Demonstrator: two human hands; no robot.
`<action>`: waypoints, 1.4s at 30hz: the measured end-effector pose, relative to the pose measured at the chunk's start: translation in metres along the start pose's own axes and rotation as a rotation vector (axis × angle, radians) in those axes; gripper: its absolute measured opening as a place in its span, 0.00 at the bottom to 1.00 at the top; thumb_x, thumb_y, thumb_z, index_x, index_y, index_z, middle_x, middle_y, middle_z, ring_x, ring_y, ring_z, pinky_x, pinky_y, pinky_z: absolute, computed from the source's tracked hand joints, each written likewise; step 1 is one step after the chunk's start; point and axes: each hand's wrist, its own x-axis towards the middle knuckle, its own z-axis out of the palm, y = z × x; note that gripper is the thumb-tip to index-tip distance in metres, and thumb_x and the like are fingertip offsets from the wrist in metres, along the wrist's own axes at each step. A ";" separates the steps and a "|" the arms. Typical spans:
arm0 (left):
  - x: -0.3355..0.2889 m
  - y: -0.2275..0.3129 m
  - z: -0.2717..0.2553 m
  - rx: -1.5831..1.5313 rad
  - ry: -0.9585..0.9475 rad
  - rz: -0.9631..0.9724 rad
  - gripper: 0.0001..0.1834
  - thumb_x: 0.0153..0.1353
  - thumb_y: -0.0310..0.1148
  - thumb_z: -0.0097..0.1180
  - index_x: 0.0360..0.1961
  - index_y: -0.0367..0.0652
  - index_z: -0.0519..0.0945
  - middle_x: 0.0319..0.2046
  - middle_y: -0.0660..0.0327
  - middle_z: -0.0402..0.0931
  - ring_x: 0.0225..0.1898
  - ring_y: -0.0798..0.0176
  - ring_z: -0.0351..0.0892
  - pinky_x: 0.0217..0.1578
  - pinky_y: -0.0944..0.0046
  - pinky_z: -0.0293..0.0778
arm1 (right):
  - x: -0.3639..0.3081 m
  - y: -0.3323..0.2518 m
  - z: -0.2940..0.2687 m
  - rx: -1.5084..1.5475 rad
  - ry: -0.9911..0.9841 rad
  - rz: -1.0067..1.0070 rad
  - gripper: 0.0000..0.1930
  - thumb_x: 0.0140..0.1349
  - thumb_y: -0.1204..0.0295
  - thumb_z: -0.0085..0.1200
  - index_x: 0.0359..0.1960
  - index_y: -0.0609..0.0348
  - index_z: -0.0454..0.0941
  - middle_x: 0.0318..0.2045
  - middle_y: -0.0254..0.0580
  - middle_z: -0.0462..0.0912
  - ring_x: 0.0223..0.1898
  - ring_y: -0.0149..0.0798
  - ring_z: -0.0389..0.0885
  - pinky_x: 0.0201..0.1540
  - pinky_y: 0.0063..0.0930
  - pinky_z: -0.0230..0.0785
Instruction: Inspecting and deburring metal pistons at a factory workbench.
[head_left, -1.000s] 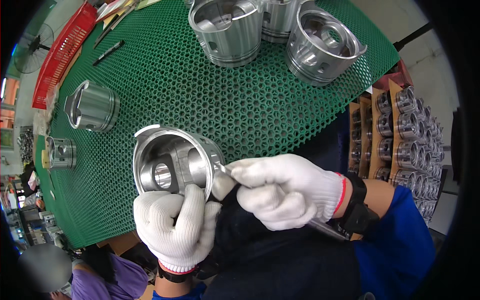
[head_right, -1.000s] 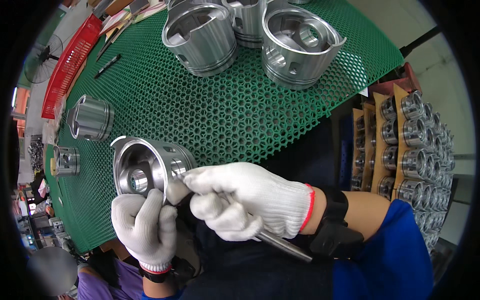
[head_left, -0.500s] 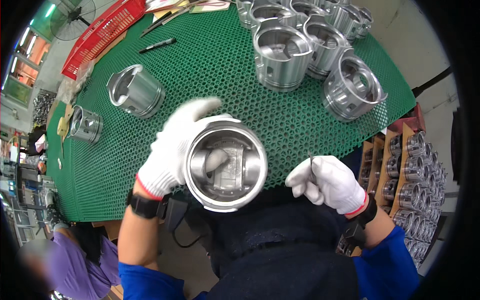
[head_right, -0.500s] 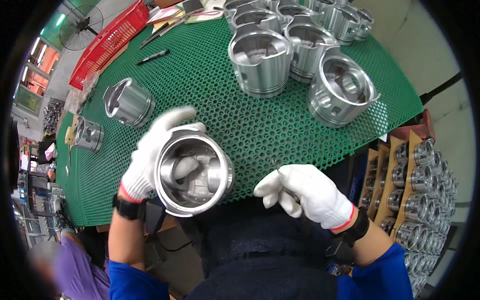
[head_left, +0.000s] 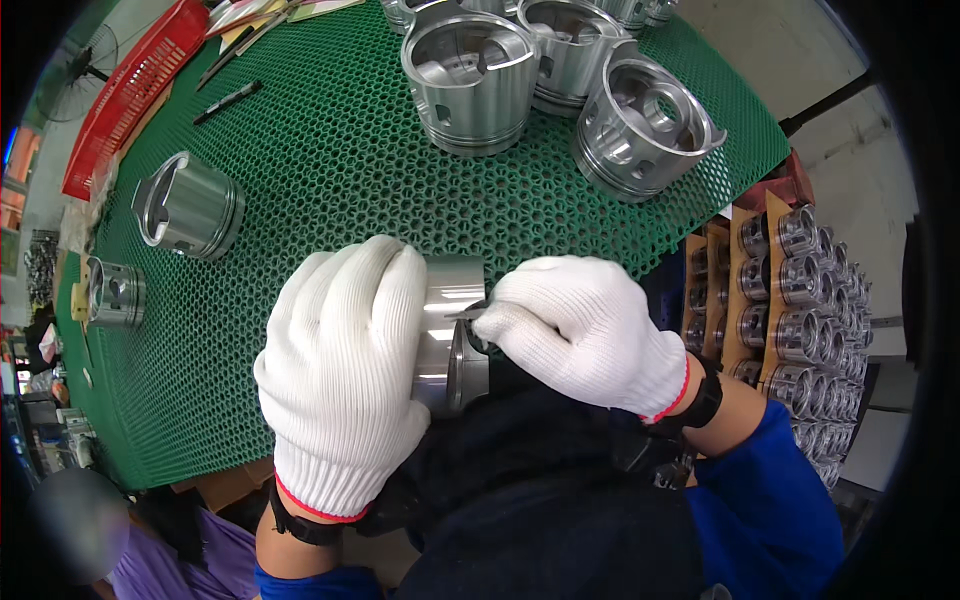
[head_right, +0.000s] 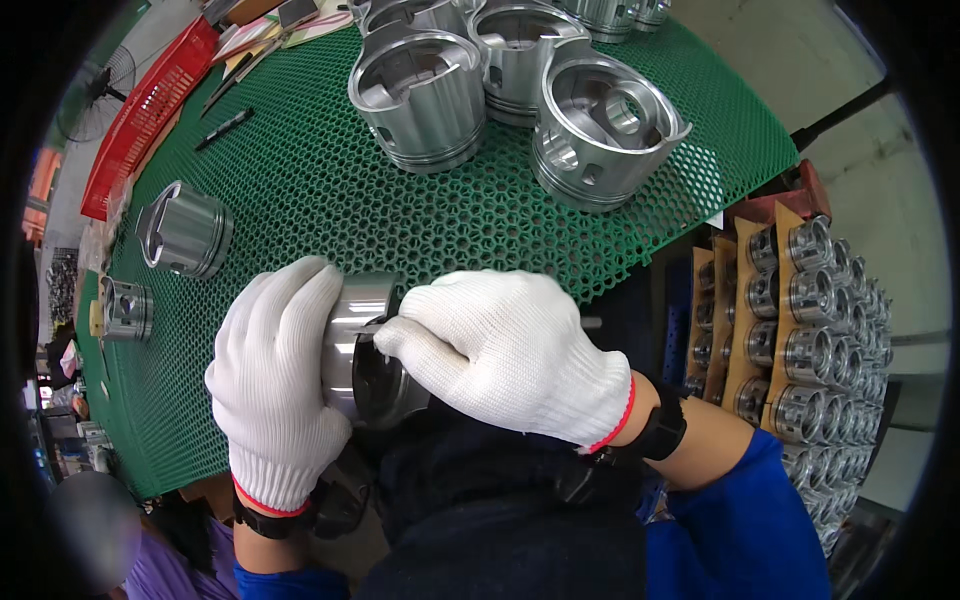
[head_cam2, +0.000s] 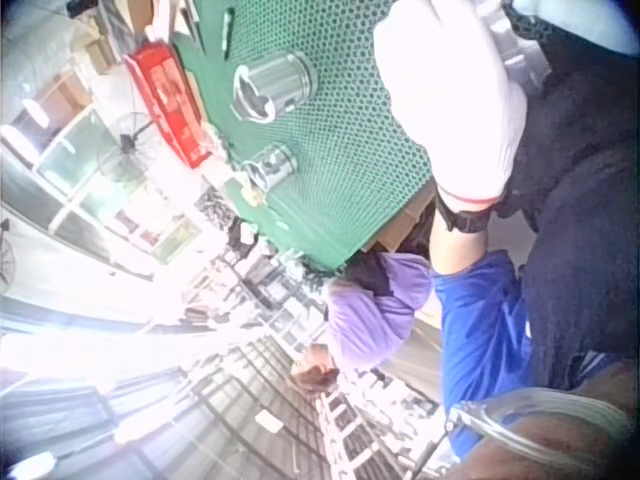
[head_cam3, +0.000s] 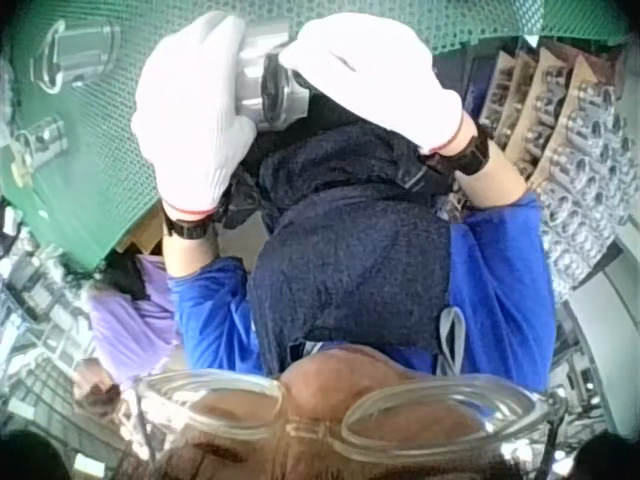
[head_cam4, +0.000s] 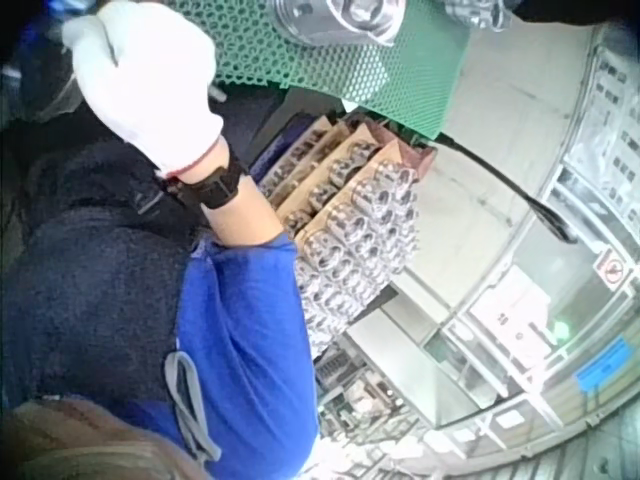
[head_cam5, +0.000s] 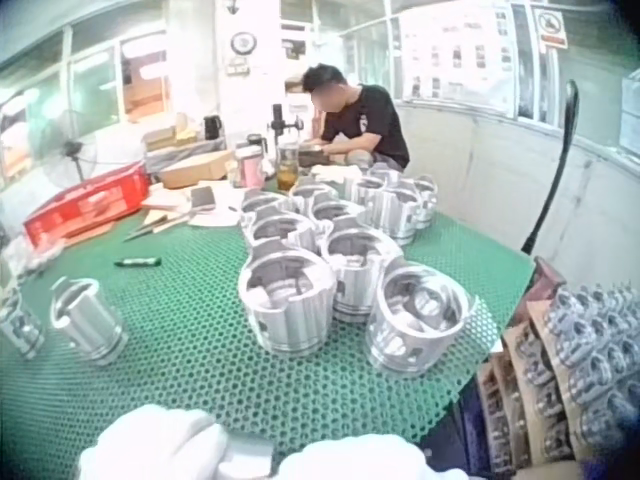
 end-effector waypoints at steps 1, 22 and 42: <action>0.003 0.000 0.000 -0.013 -0.027 -0.021 0.27 0.44 0.28 0.64 0.50 0.42 0.77 0.49 0.55 0.79 0.50 0.45 0.78 0.52 0.53 0.75 | 0.001 0.000 -0.001 -0.005 -0.006 -0.001 0.13 0.64 0.62 0.56 0.24 0.55 0.77 0.20 0.43 0.77 0.25 0.46 0.79 0.26 0.37 0.70; 0.029 -0.053 0.009 -0.462 -0.039 -0.153 0.31 0.48 0.23 0.62 0.57 0.44 0.76 0.52 0.55 0.80 0.51 0.50 0.82 0.54 0.56 0.77 | -0.009 0.007 -0.057 -0.349 -0.700 0.046 0.15 0.64 0.59 0.53 0.25 0.55 0.82 0.22 0.42 0.81 0.28 0.48 0.82 0.33 0.38 0.75; -0.079 -0.093 0.030 -0.880 0.128 -0.451 0.33 0.56 0.37 0.67 0.63 0.39 0.72 0.61 0.48 0.72 0.62 0.48 0.72 0.61 0.53 0.70 | -0.040 -0.008 -0.038 0.748 -0.447 0.670 0.20 0.67 0.62 0.48 0.32 0.72 0.82 0.16 0.36 0.75 0.16 0.22 0.63 0.18 0.18 0.53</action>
